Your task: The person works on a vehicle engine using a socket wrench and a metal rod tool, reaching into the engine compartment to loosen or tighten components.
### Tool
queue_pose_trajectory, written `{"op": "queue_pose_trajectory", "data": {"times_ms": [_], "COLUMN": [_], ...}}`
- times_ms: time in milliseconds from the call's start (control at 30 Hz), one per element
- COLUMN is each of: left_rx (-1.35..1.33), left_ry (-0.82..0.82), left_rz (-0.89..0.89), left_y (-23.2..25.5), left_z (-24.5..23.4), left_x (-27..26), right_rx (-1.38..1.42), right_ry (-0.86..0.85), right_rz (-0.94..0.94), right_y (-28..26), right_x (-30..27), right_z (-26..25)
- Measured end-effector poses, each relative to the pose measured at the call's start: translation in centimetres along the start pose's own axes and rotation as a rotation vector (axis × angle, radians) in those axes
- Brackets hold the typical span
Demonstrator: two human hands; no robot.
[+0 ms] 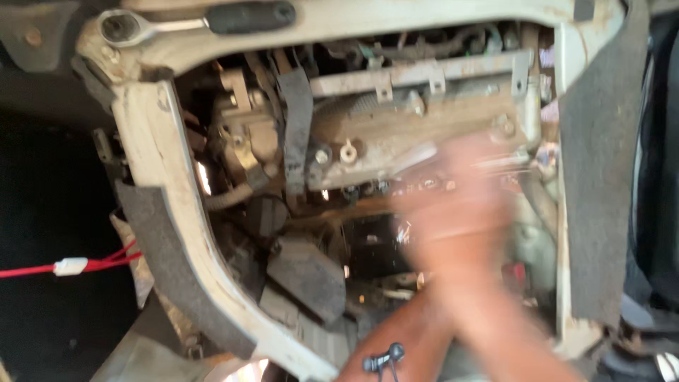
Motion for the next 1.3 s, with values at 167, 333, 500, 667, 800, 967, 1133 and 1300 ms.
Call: {"op": "queue_pose_trajectory", "data": {"times_ms": [167,333,500,667,800,967,1133,1300], "left_rx": [-0.247,0.021,-0.003,-0.027,-0.245,-0.013,-0.055,-0.078], "left_ry": [-0.071,-0.024,0.015,0.016,-0.051,0.072,0.069,0.045], "left_rz": [-0.042,-0.048,-0.098,-0.034,0.031,-0.099,-0.054,-0.03], "left_y": [-0.8,2.0,1.5,-1.3,-3.0,-2.1,-0.6,-0.2], "left_z": [1.1,0.3,1.4,0.0,1.6,1.9,1.4,2.9], "left_x": [0.6,0.6,0.5,1.2,1.2,0.4,1.8,3.1], "right_rx": [-0.191,-0.219,0.071,-0.156,-0.309,-0.425,-0.356,-0.261], "right_ry": [-0.375,-0.466,0.073,-0.036,-0.22,0.022,-0.152,-0.18], "right_rz": [-0.63,-0.389,0.204,-0.118,-0.689,-0.208,-0.43,-0.635], "right_y": [-5.5,-3.8,1.6,-3.3,-4.5,1.9,-3.9,-4.4], "right_x": [-3.4,2.1,7.4,1.6,0.5,5.2,-0.5,1.0], "right_z": [5.4,1.4,-4.9,0.5,2.9,-0.7,4.6,4.4]}}
Point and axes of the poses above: each hand's wrist, its own x-axis towards the middle knuckle, its own z-axis out of the palm, y = z × x, the point moved 2 cm from there along x, towards the middle knuckle, and after that the axes turned 15 degrees about -x, right-handed, at the moved point
